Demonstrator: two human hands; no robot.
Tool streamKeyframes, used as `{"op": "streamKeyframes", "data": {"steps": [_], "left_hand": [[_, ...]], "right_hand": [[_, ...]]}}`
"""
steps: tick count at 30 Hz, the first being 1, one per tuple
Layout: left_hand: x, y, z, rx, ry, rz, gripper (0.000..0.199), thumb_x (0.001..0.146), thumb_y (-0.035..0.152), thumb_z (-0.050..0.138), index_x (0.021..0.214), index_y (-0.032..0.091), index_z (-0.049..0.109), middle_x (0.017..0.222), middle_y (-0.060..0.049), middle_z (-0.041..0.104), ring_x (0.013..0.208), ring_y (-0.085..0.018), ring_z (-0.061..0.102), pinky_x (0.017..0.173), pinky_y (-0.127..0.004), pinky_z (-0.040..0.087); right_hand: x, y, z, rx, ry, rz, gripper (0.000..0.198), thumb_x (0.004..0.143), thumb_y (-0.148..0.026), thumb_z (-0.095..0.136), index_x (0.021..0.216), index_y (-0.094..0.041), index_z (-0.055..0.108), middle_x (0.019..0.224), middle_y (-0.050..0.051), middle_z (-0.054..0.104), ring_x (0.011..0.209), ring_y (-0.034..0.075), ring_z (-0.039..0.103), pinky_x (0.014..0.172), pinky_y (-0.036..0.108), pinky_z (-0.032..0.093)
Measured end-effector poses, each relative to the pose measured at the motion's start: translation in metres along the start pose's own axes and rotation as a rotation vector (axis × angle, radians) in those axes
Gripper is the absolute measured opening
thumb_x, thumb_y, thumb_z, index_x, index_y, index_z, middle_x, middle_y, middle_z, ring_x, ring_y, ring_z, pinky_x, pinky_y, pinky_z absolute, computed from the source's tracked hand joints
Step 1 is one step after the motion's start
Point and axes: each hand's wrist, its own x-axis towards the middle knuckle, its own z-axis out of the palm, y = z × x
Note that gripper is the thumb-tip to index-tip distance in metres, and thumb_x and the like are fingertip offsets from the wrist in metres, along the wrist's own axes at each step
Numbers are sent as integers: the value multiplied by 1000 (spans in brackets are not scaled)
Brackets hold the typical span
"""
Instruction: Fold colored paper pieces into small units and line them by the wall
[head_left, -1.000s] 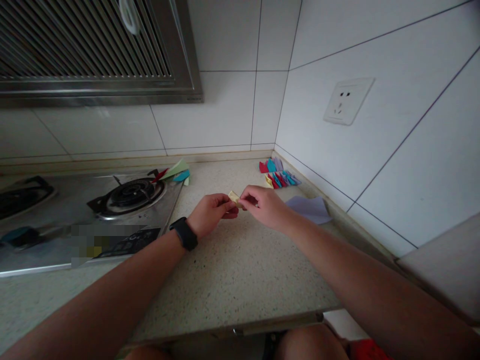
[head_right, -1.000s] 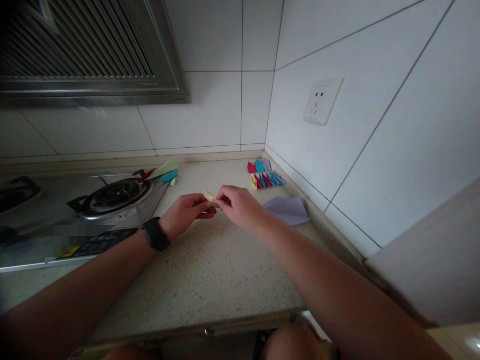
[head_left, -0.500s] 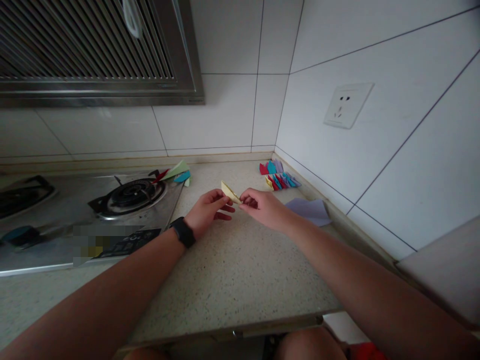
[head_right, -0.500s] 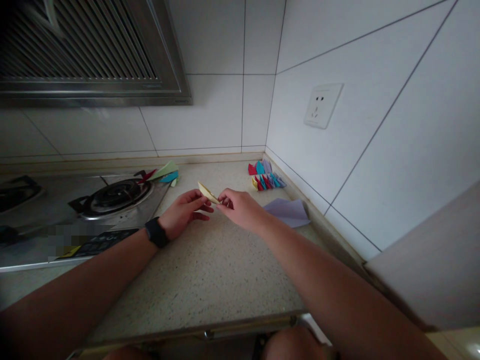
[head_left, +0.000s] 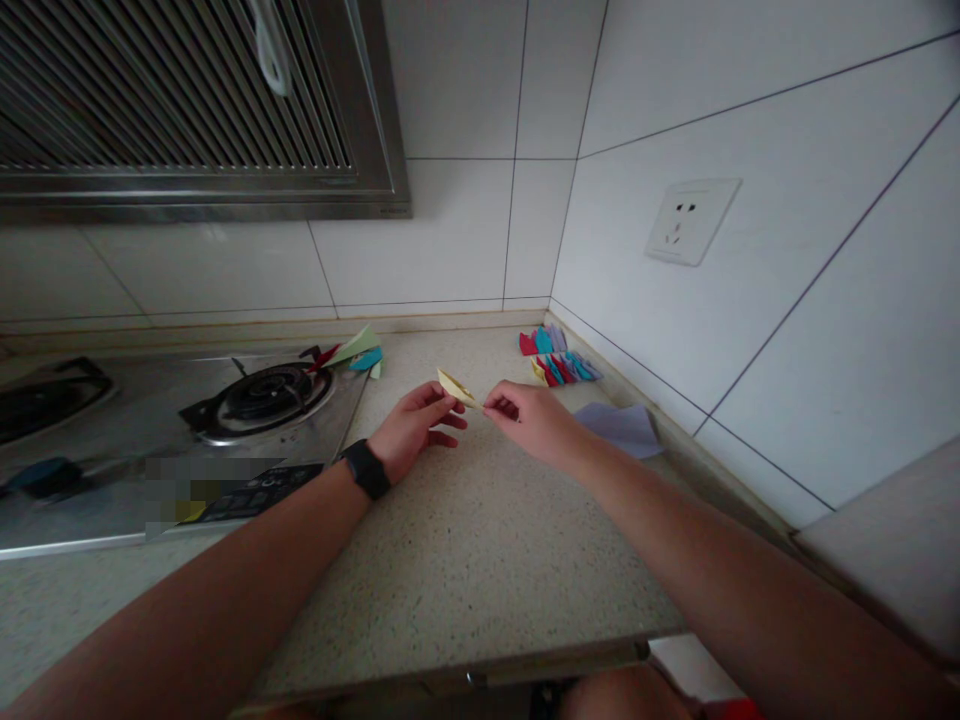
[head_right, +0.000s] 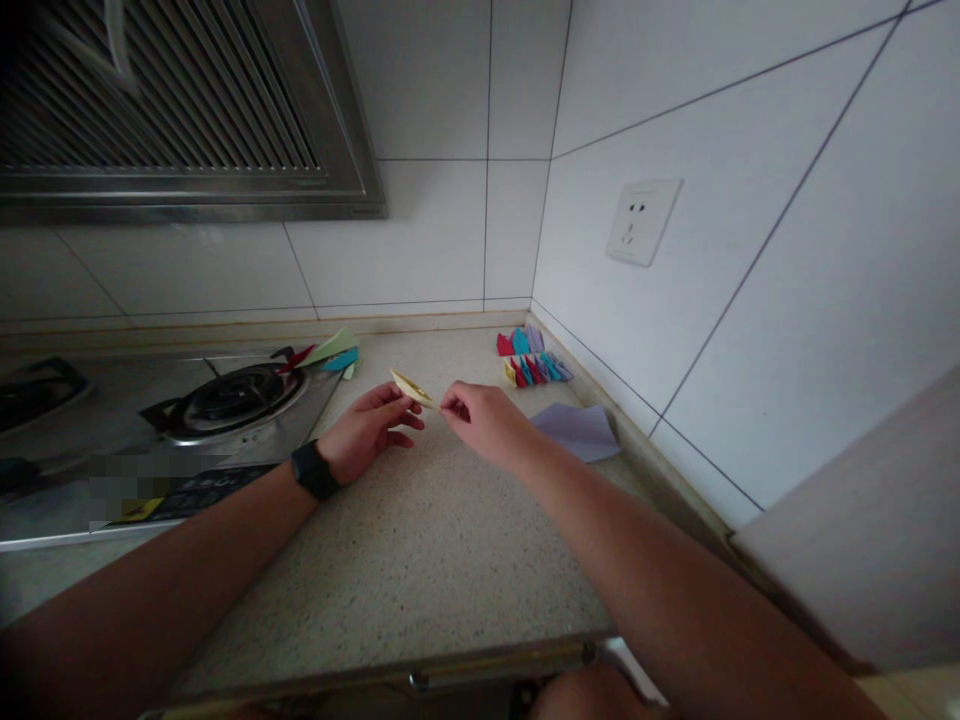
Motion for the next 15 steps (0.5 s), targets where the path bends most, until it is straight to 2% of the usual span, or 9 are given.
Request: {"op": "streamKeyframes", "data": {"steps": [5,8,12,15], "left_hand": [[0,1,1,22,29,3,28,78,42,66,87,18,56,91,-3,60,71,-12,60,49,-19,46],[0,3,0,65,55,17,28,77,43,66,87,19,55,88,-2,59,68,-11,59,46,-17,43],[1,2,-1,133,80,18,29,75,39,68,92,19,56,86,-1,59,65,-10,57,43,-16,39],[2,0,-3,167,45,17,26,77,37,66,92,18,56,83,-1,59,63,-10,56,43,-16,39]], "right_hand": [[1,3,-1,-6,19,44,6,83,-22,58,81,-19,62,70,1,65,61,12,57,58,24,42],[4,6,-1,75,26,134,7,84,-23,56,80,-19,61,69,1,63,59,12,56,56,24,42],[7,5,-4,455,-43,381,10,85,-24,53,78,-17,56,71,2,60,60,12,57,53,24,46],[6,0,-8,776,-46,433,12,84,-28,57,80,-17,55,76,3,60,67,13,58,56,25,48]]}}
